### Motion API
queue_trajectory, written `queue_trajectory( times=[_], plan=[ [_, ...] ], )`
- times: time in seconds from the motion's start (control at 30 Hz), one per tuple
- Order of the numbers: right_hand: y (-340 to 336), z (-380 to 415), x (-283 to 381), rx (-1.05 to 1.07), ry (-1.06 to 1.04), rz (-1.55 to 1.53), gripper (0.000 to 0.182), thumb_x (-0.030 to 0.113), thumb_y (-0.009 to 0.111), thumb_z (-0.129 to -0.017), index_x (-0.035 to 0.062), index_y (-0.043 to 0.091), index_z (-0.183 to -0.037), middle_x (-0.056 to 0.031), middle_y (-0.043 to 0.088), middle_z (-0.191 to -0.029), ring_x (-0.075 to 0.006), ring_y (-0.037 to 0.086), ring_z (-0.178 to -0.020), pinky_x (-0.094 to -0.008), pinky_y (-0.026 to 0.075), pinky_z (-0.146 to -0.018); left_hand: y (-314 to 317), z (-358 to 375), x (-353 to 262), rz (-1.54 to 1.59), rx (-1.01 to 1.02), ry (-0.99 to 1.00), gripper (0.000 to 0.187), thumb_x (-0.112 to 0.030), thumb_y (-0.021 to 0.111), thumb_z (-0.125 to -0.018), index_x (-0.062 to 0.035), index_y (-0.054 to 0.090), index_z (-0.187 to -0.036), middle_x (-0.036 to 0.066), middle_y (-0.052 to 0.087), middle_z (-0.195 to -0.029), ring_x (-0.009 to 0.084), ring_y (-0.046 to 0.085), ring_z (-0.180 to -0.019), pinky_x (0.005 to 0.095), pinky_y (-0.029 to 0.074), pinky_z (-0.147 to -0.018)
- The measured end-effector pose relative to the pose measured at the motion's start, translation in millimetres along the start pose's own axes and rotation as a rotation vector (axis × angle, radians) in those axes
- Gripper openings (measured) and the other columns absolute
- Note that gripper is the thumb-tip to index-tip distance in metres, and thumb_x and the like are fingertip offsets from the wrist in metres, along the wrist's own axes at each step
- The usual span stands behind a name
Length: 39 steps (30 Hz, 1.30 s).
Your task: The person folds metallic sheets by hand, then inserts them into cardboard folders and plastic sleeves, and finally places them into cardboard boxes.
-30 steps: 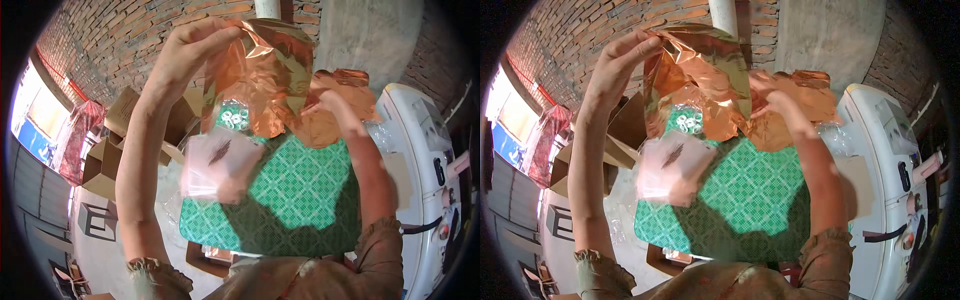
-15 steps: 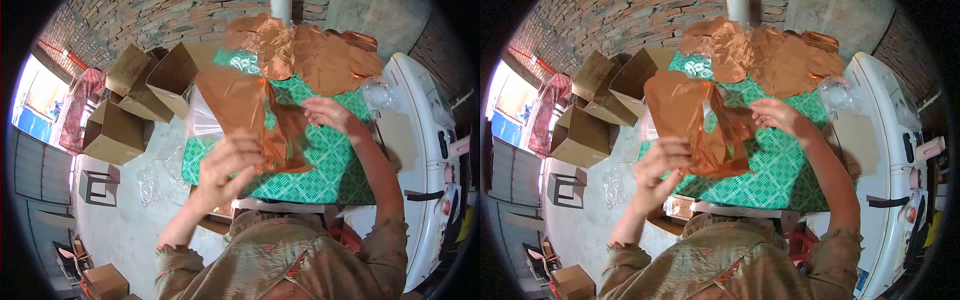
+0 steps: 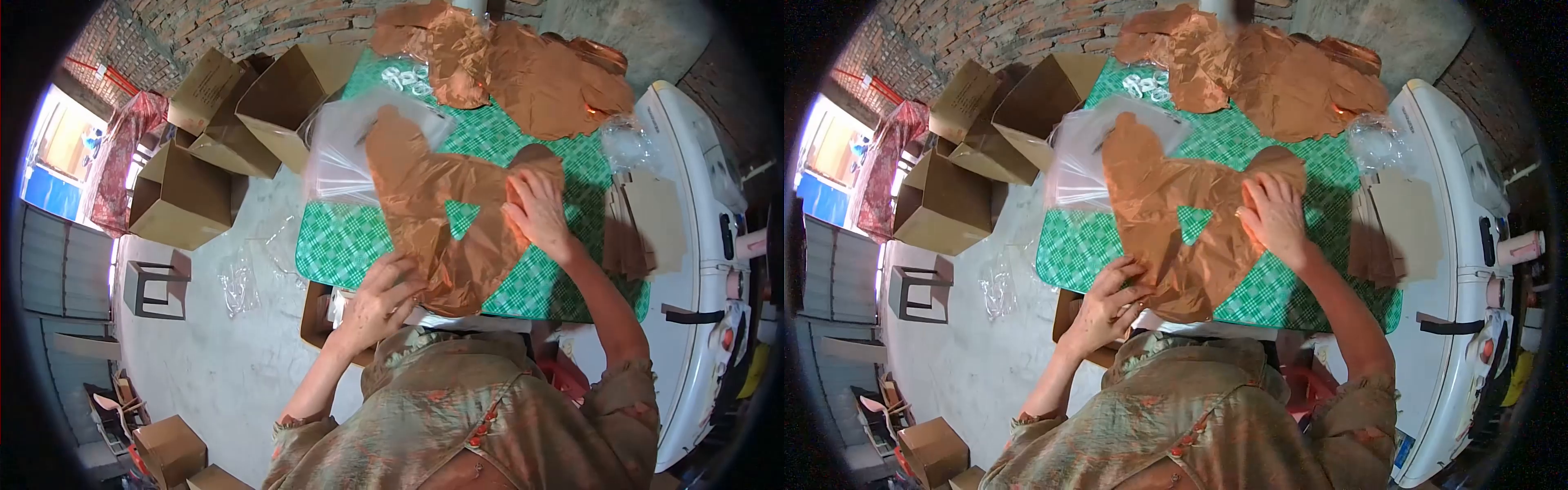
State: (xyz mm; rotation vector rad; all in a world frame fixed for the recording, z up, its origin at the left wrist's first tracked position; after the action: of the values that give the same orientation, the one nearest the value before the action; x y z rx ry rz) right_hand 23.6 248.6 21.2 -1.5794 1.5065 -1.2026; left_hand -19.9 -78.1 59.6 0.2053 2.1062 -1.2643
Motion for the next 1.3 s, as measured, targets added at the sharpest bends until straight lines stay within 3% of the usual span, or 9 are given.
queue_trajectory(
  times=[0.03, 0.13, 0.17, 0.47, 0.63, 0.87, 1.07, 1.2, 1.3],
  plan=[
    [4, 4, -8, 0.03, 0.022, 0.006, 0.056, 0.034, 0.07, -0.094, 0.0085, 0.055, -0.141, -0.0151, 0.051, -0.142, -0.0351, 0.044, -0.138, -0.0514, 0.038, -0.11, 4, 2, 2, -0.053, 0.139, 0.018, 0.042, -0.012, 0.082, -0.081, -0.0085, 0.074, -0.121, 0.017, 0.056, -0.144, 0.0412, 0.043, -0.145, 0.0536, 0.036, -0.12],
    [2, 17, -22, 0.02, 0.011, 0.011, 0.056, 0.031, 0.072, -0.092, 0.0079, 0.055, -0.141, -0.0158, 0.05, -0.143, -0.0358, 0.044, -0.138, -0.0523, 0.037, -0.111, 5, -3, -2, 0.048, 0.226, 0.017, 0.059, -0.028, 0.082, -0.085, -0.0116, 0.065, -0.139, 0.019, 0.047, -0.155, 0.0424, 0.033, -0.152, 0.0573, 0.023, -0.126],
    [1, 19, -24, 0.005, -0.015, 0.007, 0.057, 0.028, 0.074, -0.091, 0.007, 0.055, -0.14, -0.0173, 0.049, -0.144, -0.0371, 0.044, -0.138, -0.053, 0.037, -0.111, 8, -4, 2, 0.042, 0.284, 0.011, 0.073, -0.041, 0.078, -0.088, -0.0137, 0.054, -0.151, 0.02, 0.037, -0.162, 0.0424, 0.026, -0.155, 0.0587, 0.018, -0.127],
    [-12, 13, -24, 0.021, -0.009, -0.032, 0.053, 0.024, 0.075, -0.089, 0.0021, 0.057, -0.135, -0.0193, 0.051, -0.141, -0.0394, 0.047, -0.135, -0.0528, 0.038, -0.111, 32, -91, 33, -0.328, 0.042, 0.105, 0.082, -0.056, 0.07, -0.091, -0.0153, 0.045, -0.157, 0.022, 0.031, -0.165, 0.046, 0.022, -0.155, 0.0632, 0.017, -0.125],
    [-19, -29, -25, -0.146, -0.097, -0.011, 0.047, 0.021, 0.073, -0.091, 0.0029, 0.059, -0.133, -0.0154, 0.056, -0.138, -0.0371, 0.051, -0.131, -0.0477, 0.041, -0.108, 57, -101, 70, -0.523, 0.088, 0.082, 0.079, -0.067, 0.051, -0.097, -0.0146, 0.046, -0.157, 0.022, 0.032, -0.165, 0.0458, 0.023, -0.154, 0.0638, 0.014, -0.125],
    [29, -139, -50, -0.174, -0.125, 0.046, 0.049, 0.017, 0.071, -0.091, 0.0075, 0.059, -0.137, -0.0107, 0.059, -0.14, -0.0322, 0.05, -0.134, -0.0477, 0.042, -0.107, 53, -118, 67, -0.522, 0.079, 0.082, 0.078, -0.063, 0.054, -0.097, -0.014, 0.046, -0.157, 0.021, 0.034, -0.164, 0.0462, 0.025, -0.153, 0.0644, 0.016, -0.124],
    [54, -191, -103, -0.156, 0.104, 0.107, 0.049, 0.024, 0.062, -0.097, 0.0093, 0.052, -0.143, -0.0123, 0.055, -0.145, -0.0317, 0.047, -0.138, -0.0493, 0.04, -0.109, 21, -176, 74, -0.5, 0.004, 0.116, 0.07, -0.055, 0.061, -0.097, -0.0149, 0.049, -0.153, 0.02, 0.034, -0.164, 0.0439, 0.025, -0.154, 0.0636, 0.019, -0.123],
    [60, -194, -140, -0.016, 0.316, 0.205, 0.052, 0.041, 0.051, -0.104, 0.0098, 0.049, -0.146, -0.0129, 0.051, -0.15, -0.0339, 0.045, -0.14, -0.0601, 0.036, -0.109, 24, -227, 91, -0.564, -0.04, 0.211, 0.068, -0.053, 0.058, -0.098, -0.013, 0.05, -0.152, 0.019, 0.038, -0.161, 0.0426, 0.029, -0.152, 0.0628, 0.024, -0.121],
    [59, -194, -163, 0.154, 0.505, 0.32, 0.059, 0.05, 0.045, -0.106, 0.0109, 0.046, -0.15, -0.0133, 0.049, -0.152, -0.0363, 0.043, -0.141, -0.067, 0.033, -0.108, 39, -263, 109, -0.575, -0.001, 0.205, 0.064, -0.053, 0.054, -0.102, -0.015, 0.048, -0.153, 0.019, 0.035, -0.163, 0.0406, 0.027, -0.154, 0.0607, 0.02, -0.125]
  ],
)
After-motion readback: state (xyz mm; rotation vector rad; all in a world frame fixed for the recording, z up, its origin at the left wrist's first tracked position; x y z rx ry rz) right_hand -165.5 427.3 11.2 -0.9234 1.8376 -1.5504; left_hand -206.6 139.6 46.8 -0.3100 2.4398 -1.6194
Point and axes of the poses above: each hand's wrist, its own z-axis away from the middle knuckle, its own y-axis out of the palm, x = y × z, the point moved 6 cm from there along -z, towards the middle knuckle
